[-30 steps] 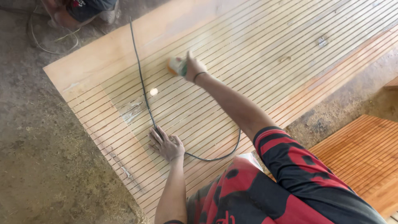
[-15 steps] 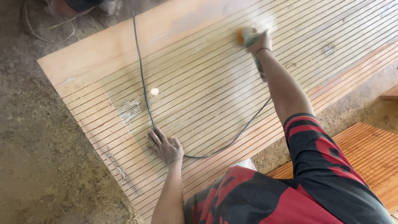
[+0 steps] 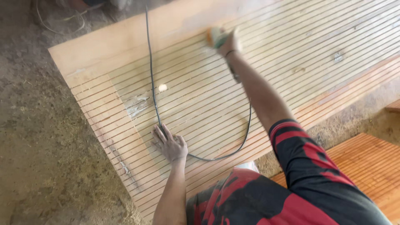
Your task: The person uses an electric sander to smooth the surface of a large wooden panel. They move the sander back and forth across the wood, generating sawdust, while another person briefly assists by holding the panel steady.
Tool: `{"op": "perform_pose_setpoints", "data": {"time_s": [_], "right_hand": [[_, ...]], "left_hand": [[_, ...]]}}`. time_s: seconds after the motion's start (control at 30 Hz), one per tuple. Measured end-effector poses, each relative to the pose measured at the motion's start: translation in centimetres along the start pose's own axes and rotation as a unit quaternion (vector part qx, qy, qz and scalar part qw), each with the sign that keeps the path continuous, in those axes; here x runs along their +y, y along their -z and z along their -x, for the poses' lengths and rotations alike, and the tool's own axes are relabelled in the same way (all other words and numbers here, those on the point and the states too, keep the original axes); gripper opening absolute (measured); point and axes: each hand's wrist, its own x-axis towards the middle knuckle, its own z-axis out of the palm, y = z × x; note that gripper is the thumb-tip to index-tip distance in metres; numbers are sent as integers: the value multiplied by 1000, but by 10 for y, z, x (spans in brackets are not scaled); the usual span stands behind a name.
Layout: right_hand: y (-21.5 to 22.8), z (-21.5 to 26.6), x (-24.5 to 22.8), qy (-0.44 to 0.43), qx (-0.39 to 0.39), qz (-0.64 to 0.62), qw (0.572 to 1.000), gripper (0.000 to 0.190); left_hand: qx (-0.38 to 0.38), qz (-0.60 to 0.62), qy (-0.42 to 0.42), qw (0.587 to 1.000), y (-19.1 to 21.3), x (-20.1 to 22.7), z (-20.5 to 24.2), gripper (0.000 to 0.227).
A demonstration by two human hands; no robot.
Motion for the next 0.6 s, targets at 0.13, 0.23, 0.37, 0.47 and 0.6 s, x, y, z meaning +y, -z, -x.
{"op": "perform_pose_setpoints", "data": {"time_s": [0.13, 0.23, 0.37, 0.47, 0.6], "right_hand": [[-90, 60, 31, 100, -19, 559, 823, 75], [-126, 88, 24, 81, -63, 599, 794, 87], [-136, 81, 16, 105, -105, 620, 770, 102], [-108, 46, 16, 166, -44, 582, 795, 102], [-27, -10, 1, 122, -6, 645, 754, 86]], "left_hand": [[1, 1, 10, 1000, 3, 1, 1, 78], [3, 2, 11, 1000, 3, 3, 1, 79], [18, -1, -1, 1000, 2, 4, -1, 78], [9, 3, 13, 1000, 0, 4, -1, 78], [13, -7, 15, 1000, 3, 4, 3, 76]]}}
